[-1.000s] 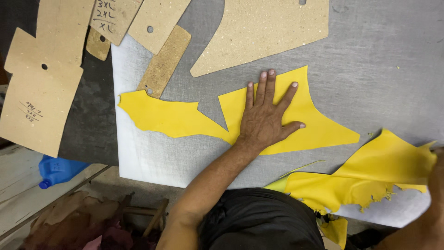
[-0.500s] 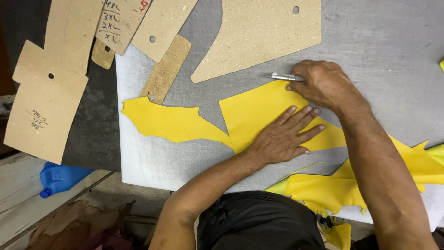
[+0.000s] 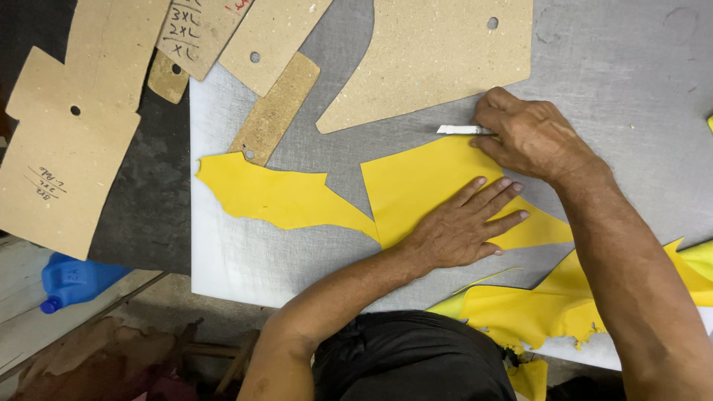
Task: The person uses a rotary cutter and cardboard templates to cut shapes from yellow fabric on a worktable. They repeatedly position templates, cut along edges, and remove cut pieces, accumulating multiple fabric parts.
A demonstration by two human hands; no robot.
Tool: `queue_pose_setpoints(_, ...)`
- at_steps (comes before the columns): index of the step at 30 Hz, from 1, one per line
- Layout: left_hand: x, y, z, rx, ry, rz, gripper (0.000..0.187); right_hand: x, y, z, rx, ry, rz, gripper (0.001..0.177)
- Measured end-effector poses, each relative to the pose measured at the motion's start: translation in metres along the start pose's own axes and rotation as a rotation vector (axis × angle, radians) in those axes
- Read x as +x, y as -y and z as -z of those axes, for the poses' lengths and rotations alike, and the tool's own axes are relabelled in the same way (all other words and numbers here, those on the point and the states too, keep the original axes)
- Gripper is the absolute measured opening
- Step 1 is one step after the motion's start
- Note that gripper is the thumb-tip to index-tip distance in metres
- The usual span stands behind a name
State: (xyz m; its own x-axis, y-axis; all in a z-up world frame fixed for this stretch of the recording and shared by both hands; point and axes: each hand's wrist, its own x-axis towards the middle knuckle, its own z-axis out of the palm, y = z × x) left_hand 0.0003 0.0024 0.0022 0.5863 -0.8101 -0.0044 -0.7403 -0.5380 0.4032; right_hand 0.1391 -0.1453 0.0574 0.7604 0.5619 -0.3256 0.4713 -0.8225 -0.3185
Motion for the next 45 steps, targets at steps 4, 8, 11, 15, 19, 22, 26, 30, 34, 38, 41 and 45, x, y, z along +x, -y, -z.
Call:
queue_pose_setpoints(4,-0.001,0.000,-0.002,0.015,0.000,0.002,0.071,0.009,0.007,0.004,-0.041,0.107,-0.057,0.024)
queue_pose_setpoints(8,0.003,0.000,-0.003,-0.010,0.055,-0.004,0.072,0.009,0.007,0.009,-0.049,0.100,-0.019,0.020)
queue_pose_setpoints(11,0.000,0.001,-0.003,0.038,-0.019,-0.002,0.072,0.010,0.005,0.008,0.004,0.069,-0.015,0.023)
queue_pose_setpoints(15,-0.001,-0.001,-0.005,0.057,-0.028,0.001,0.072,0.002,-0.006,-0.003,0.010,0.042,-0.048,0.025)
queue_pose_setpoints(19,0.001,0.002,-0.005,0.029,-0.010,-0.003,0.071,0.003,-0.014,-0.024,0.065,-0.129,-0.021,0.025)
queue_pose_setpoints(22,0.001,0.001,-0.004,-0.002,0.008,-0.004,0.072,0.000,-0.018,-0.042,0.207,-0.217,-0.175,0.025)
queue_pose_setpoints(26,0.002,0.003,0.004,-0.022,0.002,-0.007,0.073,-0.001,-0.031,-0.051,0.409,-0.300,-0.166,0.021)
queue_pose_setpoints(30,0.002,0.001,0.010,-0.012,-0.010,-0.015,0.075,0.008,-0.045,-0.051,0.772,-0.370,-0.231,0.015)
queue_pose_setpoints(34,0.004,-0.003,0.012,-0.019,0.121,0.000,0.084,0.006,-0.053,-0.053,0.932,-0.442,-0.249,0.012)
queue_pose_setpoints(38,0.007,0.019,0.028,0.021,0.189,0.014,0.106,0.003,-0.055,-0.050,0.914,-0.437,-0.283,0.010)
queue_pose_setpoints(41,0.001,0.053,0.039,0.032,0.005,0.222,0.109,0.003,-0.055,-0.050,0.976,-0.451,-0.245,0.009)
queue_pose_setpoints(45,-0.001,0.066,0.037,0.074,0.004,0.386,0.117,-0.001,-0.058,-0.048,0.989,-0.463,-0.183,0.010)
